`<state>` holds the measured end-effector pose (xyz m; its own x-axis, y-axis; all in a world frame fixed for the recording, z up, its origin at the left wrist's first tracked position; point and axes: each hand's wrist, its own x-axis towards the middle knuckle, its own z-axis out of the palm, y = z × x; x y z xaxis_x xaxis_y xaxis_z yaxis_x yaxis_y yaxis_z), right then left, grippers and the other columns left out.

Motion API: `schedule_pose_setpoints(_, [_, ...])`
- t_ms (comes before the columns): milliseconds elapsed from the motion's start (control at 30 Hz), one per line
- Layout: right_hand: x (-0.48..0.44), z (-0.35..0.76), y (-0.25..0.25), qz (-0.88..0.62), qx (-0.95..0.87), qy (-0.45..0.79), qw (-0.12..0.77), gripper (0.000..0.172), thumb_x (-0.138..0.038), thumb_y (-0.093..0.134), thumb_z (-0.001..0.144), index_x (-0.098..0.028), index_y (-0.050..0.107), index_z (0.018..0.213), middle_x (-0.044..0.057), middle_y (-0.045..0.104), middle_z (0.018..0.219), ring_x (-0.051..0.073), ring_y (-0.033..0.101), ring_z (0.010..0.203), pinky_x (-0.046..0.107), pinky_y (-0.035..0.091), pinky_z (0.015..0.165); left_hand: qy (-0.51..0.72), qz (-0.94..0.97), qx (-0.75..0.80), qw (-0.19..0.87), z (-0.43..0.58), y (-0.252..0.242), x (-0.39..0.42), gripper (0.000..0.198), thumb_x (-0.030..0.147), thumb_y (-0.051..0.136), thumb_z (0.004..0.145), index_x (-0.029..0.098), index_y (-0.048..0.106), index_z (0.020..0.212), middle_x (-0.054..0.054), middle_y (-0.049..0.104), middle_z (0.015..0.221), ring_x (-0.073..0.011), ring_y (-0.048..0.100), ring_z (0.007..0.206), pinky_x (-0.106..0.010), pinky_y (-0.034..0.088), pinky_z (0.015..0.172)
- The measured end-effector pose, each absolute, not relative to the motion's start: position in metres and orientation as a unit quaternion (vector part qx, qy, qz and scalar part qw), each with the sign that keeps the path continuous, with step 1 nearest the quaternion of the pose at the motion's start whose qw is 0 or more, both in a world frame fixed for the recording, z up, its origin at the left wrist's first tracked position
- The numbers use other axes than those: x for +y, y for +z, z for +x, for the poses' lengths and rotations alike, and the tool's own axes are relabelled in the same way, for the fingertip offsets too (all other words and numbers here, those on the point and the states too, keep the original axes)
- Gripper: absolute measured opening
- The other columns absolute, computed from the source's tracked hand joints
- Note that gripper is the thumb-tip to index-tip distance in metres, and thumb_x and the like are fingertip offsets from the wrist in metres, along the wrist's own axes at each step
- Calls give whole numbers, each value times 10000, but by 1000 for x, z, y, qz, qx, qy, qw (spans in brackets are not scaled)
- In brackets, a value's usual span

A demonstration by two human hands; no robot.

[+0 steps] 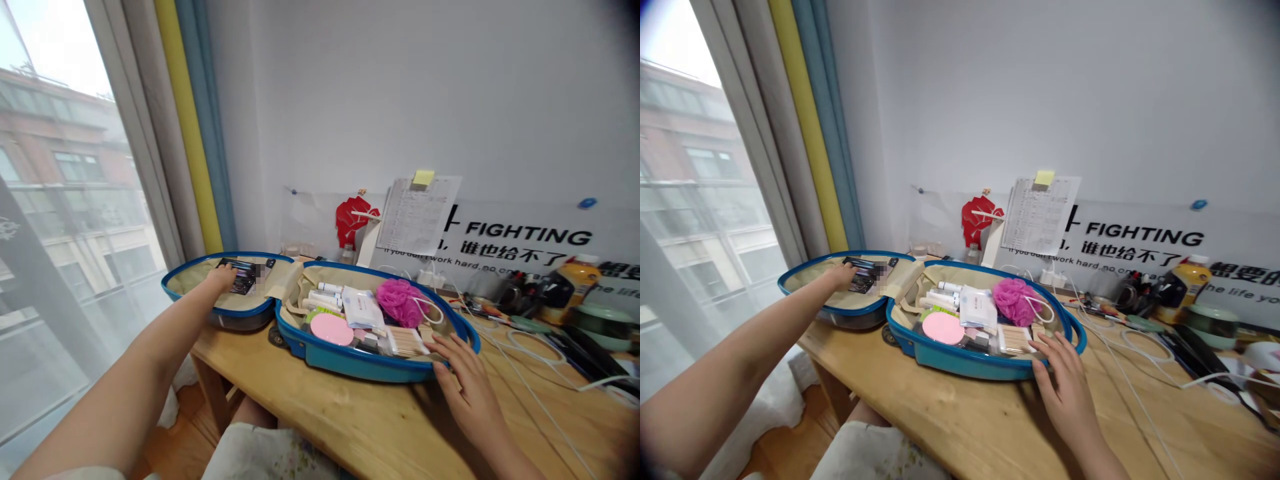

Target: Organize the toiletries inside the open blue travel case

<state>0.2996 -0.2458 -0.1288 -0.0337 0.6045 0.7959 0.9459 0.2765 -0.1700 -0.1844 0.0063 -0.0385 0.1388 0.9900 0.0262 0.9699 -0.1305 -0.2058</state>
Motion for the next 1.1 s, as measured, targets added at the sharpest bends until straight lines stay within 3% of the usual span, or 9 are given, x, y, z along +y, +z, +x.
schedule_pose_setpoints(167, [-246, 299, -130, -584, -677, -186, 407, 384, -459, 365, 894, -251, 624, 1086, 79, 633, 1160, 292, 475, 1231, 519, 423, 971, 134, -780, -599, 119, -205, -59, 19, 590, 204, 722, 631, 142, 559, 1195, -199, 551, 1254, -325, 512, 1173, -411, 438, 937])
schedule_pose_setpoints(400, [-246, 298, -129, -574, -679, -199, 411, 375, -452, 370, 897, -246, 623, 1082, 78, 640, 1155, 283, 478, 1228, 508, 434, 961, 158, -808, -546, 154, -203, -69, 39, 706, 244, 721, 650, 149, 461, 1299, -206, 530, 1282, -321, 560, 1125, -395, 454, 907])
schedule_pose_setpoints(633, [-246, 297, -129, -577, -674, -195, 418, 377, -468, 373, 893, -252, 633, 1060, 76, 647, 1139, 281, 496, 1211, 498, 449, 943, 155, -828, -509, 176, -192, -68, 33, 530, 218, 656, 684, 125, 516, 1186, -199, 596, 1181, -315, 609, 1040, -401, 479, 858])
schedule_pose_setpoints(900, [-246, 296, -129, -588, -669, -166, 424, 415, -511, 366, 886, -247, 641, 1052, 83, 639, 1149, 284, 472, 1233, 516, 423, 976, 100, -819, -531, 194, -203, -29, 3, 569, 330, 539, 768, 134, 409, 1286, -192, 575, 1227, -298, 635, 991, -361, 509, 761])
schedule_pose_setpoints(1100, [-244, 296, -128, -574, -678, -173, 425, 380, -476, 390, 893, -237, 627, 1068, 82, 636, 1158, 277, 464, 1233, 510, 423, 975, 27, -849, -469, 242, -175, 18, -36, 564, 309, 481, 798, 183, 370, 1336, -117, 537, 1308, -242, 604, 1045, -297, 488, 775])
